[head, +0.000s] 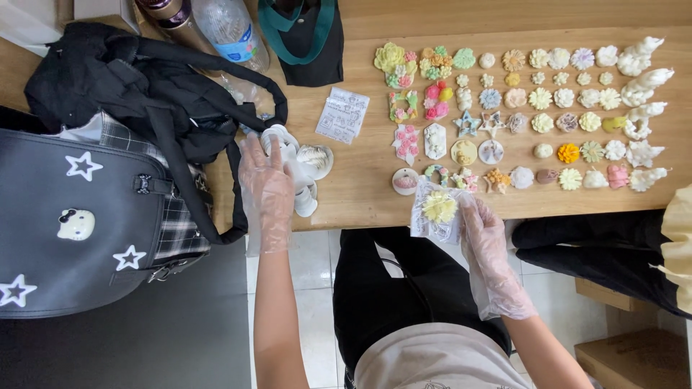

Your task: The person picks up a plastic bag and places a flower-shaped decorative object inside it.

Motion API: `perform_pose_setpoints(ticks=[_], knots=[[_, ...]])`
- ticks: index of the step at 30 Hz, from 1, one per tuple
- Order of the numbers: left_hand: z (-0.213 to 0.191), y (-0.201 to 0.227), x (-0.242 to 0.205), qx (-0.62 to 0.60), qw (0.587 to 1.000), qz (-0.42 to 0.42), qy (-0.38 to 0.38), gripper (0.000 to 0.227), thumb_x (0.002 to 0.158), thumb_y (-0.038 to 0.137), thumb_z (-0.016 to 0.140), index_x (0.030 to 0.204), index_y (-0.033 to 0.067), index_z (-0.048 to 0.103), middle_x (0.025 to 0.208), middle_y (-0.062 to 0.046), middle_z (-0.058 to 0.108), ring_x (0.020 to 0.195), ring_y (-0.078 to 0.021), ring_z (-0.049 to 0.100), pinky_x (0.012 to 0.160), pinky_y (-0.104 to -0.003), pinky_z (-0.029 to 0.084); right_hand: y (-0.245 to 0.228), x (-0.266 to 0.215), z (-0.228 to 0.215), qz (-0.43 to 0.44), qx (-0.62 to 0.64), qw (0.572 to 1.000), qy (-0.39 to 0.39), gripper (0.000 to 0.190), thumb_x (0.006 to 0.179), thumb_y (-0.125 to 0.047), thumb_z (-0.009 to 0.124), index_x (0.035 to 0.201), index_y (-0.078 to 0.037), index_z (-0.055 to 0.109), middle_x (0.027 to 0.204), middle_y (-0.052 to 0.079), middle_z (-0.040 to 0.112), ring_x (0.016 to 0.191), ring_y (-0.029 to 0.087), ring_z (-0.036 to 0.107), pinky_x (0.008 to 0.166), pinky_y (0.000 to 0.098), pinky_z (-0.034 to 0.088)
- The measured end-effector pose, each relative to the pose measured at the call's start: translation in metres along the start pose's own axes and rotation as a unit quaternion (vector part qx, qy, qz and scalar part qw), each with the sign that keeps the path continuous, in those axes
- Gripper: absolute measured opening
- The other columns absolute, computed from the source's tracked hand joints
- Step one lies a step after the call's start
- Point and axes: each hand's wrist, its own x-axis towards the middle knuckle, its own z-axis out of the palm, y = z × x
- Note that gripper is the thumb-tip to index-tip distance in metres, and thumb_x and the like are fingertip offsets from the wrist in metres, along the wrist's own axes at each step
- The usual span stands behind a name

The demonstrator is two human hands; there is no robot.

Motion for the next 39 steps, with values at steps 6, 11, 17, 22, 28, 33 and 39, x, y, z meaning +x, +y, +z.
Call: perform_pose_setpoints(ticks=[6, 11, 17, 22, 28, 33, 39], knots=[[0.004, 0.006, -0.004, 0.064, 0.997, 0.030, 0.003, 0.063, 0.091, 0.021, 0.068, 0.150, 0.0064, 0.052, 0.160, -0.025, 0.035, 0.148, -0.0432, 0.032, 0.116, -0.052, 0.035, -0.004, -0.002, 0.000, 0.009, 0.013, 1.000, 0.006, 0.023, 0.100, -0.028, 0.068, 0.107, -0.007, 0.072, 0.075, -0.009, 0.058, 0.061, 0.001, 0.044, 0.052, 0.0179, 0.033], [0.001, 0.009, -0.012, 0.026, 0.999, 0.027, 0.003, 0.058, 0.095, 0.016, 0.067, 0.150, 0.0062, 0.054, 0.161, -0.024, 0.035, 0.147, -0.0426, 0.036, 0.116, -0.052, 0.037, -0.013, -0.006, 0.003, 0.045, -0.005, 0.999, 0.009, 0.024, 0.100, -0.031, 0.067, 0.107, -0.009, 0.072, 0.068, -0.007, 0.053, 0.052, 0.004, 0.036, 0.045, 0.0208, 0.026], [-0.003, 0.009, -0.020, 0.022, 0.999, 0.020, -0.020, 0.056, 0.091, 0.012, 0.068, 0.146, 0.0107, 0.056, 0.161, -0.021, 0.036, 0.147, -0.0411, 0.038, 0.113, -0.052, 0.039, -0.007, -0.003, -0.001, 0.009, 0.004, 1.000, -0.012, 0.023, 0.101, -0.028, 0.066, 0.110, -0.008, 0.071, 0.075, -0.009, 0.058, 0.061, 0.001, 0.044, 0.053, 0.0180, 0.033], [0.000, 0.012, -0.025, 0.007, 1.000, 0.009, -0.012, 0.058, 0.090, 0.013, 0.069, 0.146, 0.0105, 0.055, 0.158, -0.022, 0.040, 0.144, -0.0401, 0.042, 0.113, -0.052, 0.040, -0.001, 0.001, -0.004, 0.008, 0.004, 1.000, -0.012, 0.024, 0.102, -0.029, 0.066, 0.110, -0.006, 0.071, 0.076, -0.008, 0.057, 0.062, 0.001, 0.045, 0.053, 0.0180, 0.034], [0.015, 0.006, -0.027, -0.011, 1.000, -0.023, -0.004, 0.055, 0.094, 0.016, 0.068, 0.146, 0.0014, 0.055, 0.133, -0.021, 0.061, 0.127, -0.0383, 0.057, 0.108, -0.051, 0.043, -0.001, 0.000, -0.002, 0.013, -0.012, 1.000, -0.011, 0.025, 0.102, -0.030, 0.066, 0.109, -0.007, 0.070, 0.073, -0.007, 0.056, 0.058, 0.001, 0.044, 0.050, 0.0183, 0.033], [0.000, 0.010, -0.014, 0.004, 0.998, -0.023, -0.052, 0.023, 0.100, 0.021, 0.067, 0.113, 0.0016, 0.068, 0.107, -0.019, 0.072, 0.108, -0.0336, 0.067, 0.111, -0.050, 0.046, -0.014, -0.006, 0.004, 0.000, -0.054, 0.999, -0.001, 0.027, 0.103, -0.031, 0.067, 0.107, -0.005, 0.071, 0.071, -0.006, 0.055, 0.058, 0.002, 0.044, 0.050, 0.0186, 0.034], [-0.052, 0.013, -0.003, 0.038, 0.999, 0.012, 0.021, 0.009, 0.103, 0.007, 0.062, 0.100, 0.0021, 0.068, 0.089, -0.018, 0.072, 0.081, -0.0282, 0.071, 0.080, -0.041, 0.060, -0.001, 0.010, -0.021, -0.019, 0.043, 0.999, 0.018, 0.023, 0.103, -0.025, 0.065, 0.113, -0.006, 0.071, 0.081, -0.009, 0.060, 0.066, 0.000, 0.047, 0.056, 0.0178, 0.035]])
